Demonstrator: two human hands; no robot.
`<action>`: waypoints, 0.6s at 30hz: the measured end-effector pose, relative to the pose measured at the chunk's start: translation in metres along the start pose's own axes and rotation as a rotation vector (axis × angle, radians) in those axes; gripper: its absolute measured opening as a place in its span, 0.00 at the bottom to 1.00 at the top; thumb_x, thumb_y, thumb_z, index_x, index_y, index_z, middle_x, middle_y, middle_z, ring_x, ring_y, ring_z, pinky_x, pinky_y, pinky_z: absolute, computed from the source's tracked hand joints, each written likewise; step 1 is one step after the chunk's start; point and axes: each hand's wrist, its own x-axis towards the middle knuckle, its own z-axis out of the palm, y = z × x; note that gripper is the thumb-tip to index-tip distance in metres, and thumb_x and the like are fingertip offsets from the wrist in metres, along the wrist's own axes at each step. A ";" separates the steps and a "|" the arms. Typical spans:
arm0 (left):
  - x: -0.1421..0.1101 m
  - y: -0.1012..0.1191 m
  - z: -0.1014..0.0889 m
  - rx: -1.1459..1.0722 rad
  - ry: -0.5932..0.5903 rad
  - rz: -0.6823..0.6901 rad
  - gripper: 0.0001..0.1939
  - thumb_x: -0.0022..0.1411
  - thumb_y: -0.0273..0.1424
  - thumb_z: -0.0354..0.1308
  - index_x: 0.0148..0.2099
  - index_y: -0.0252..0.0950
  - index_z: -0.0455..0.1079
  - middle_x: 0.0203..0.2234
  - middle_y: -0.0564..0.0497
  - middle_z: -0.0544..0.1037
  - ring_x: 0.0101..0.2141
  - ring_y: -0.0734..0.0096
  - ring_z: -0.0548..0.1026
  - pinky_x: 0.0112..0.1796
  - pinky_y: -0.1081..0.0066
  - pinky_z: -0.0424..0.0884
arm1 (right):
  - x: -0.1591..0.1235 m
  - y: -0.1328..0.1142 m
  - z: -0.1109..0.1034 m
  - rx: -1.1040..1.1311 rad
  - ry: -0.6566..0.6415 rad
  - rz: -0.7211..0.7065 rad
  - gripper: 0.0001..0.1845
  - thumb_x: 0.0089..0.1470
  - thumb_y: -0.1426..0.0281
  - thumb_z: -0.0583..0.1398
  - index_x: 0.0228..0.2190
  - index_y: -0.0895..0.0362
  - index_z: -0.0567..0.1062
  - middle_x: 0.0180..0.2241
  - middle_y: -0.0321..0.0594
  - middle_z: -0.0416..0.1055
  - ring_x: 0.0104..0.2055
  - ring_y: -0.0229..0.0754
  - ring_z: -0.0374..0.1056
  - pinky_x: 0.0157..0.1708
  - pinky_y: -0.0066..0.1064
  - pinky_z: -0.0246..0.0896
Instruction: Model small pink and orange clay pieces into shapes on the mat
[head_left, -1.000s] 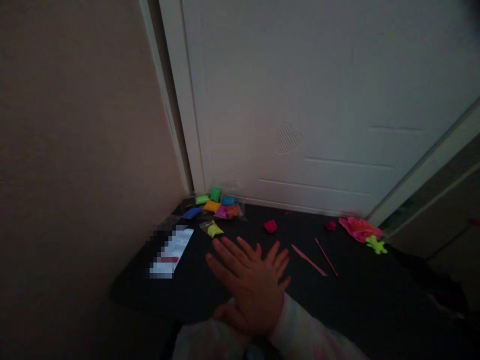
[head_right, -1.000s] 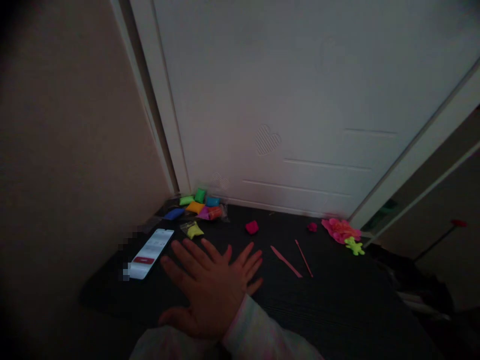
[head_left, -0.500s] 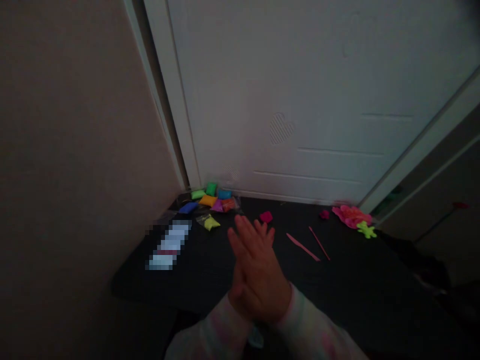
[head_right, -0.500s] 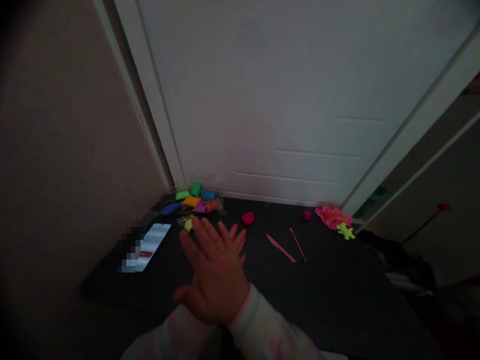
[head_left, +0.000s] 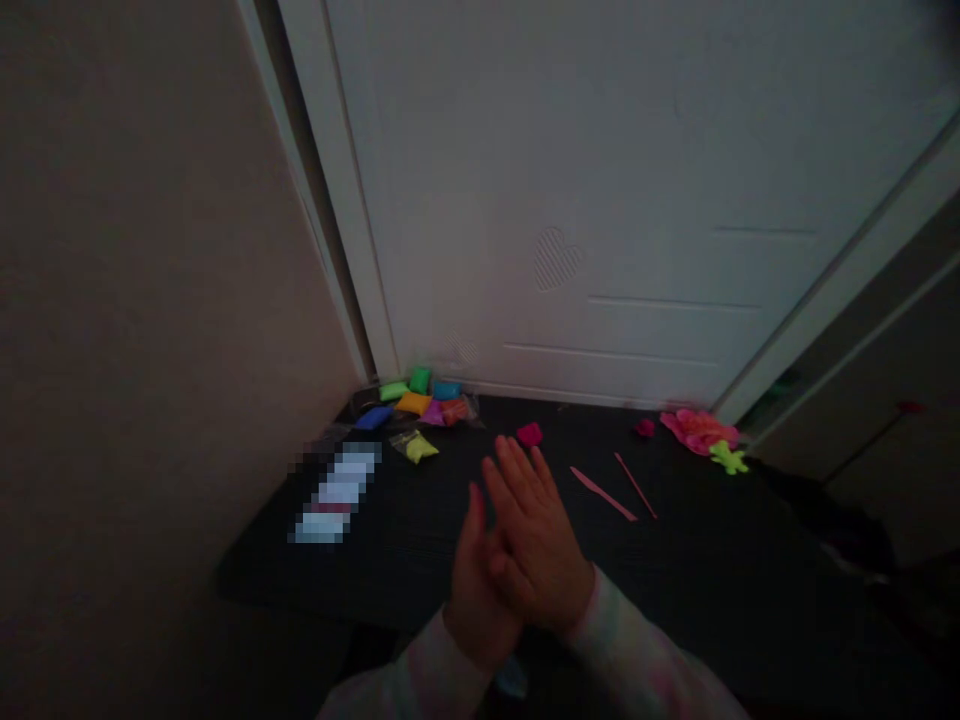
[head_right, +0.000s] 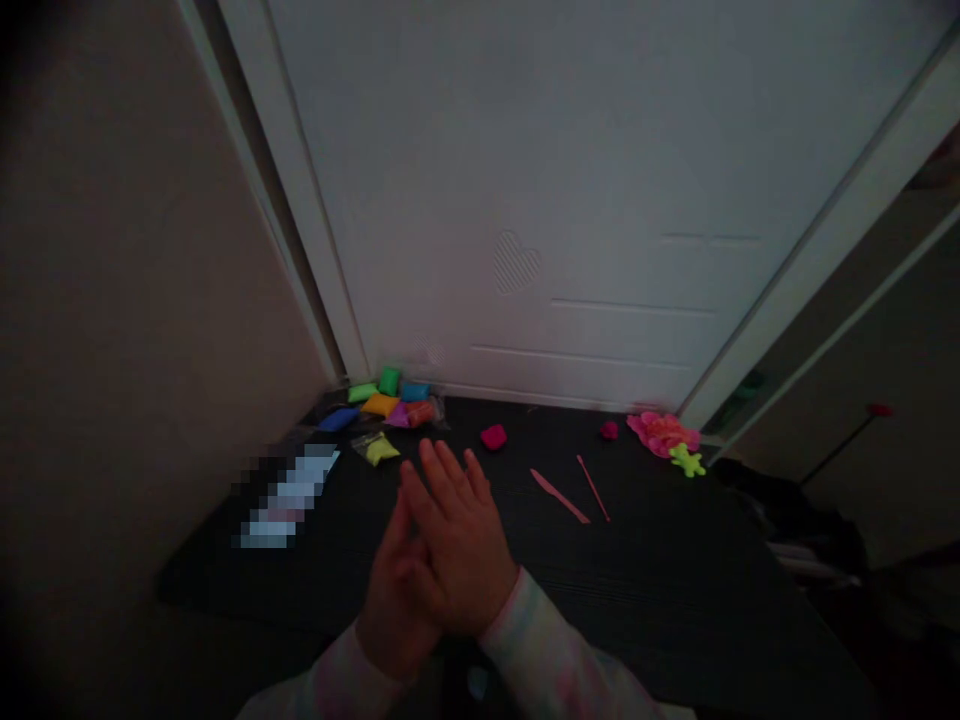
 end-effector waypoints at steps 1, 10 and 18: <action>0.000 0.005 -0.001 -0.060 -0.055 -0.023 0.31 0.53 0.52 0.35 0.56 0.44 0.51 0.57 0.56 0.51 0.58 0.67 0.38 0.54 0.63 0.36 | -0.003 0.002 0.002 -0.009 -0.019 -0.007 0.35 0.52 0.52 0.36 0.55 0.62 0.47 0.57 0.50 0.45 0.58 0.51 0.39 0.52 0.51 0.37; 0.012 -0.005 -0.012 0.075 -0.148 -0.198 0.37 0.57 0.42 0.18 0.45 0.34 0.66 0.44 0.44 0.69 0.52 0.70 0.57 0.48 0.61 0.54 | -0.003 -0.027 -0.001 -0.053 0.093 -0.113 0.29 0.52 0.53 0.39 0.52 0.53 0.54 0.55 0.38 0.53 0.57 0.43 0.45 0.54 0.44 0.37; -0.005 -0.010 -0.016 -0.082 0.083 -0.002 0.25 0.60 0.40 0.29 0.54 0.42 0.56 0.53 0.54 0.60 0.56 0.70 0.44 0.53 0.60 0.42 | -0.022 -0.021 0.026 -0.147 0.182 -0.166 0.25 0.54 0.60 0.44 0.52 0.54 0.54 0.56 0.37 0.49 0.57 0.42 0.45 0.53 0.38 0.42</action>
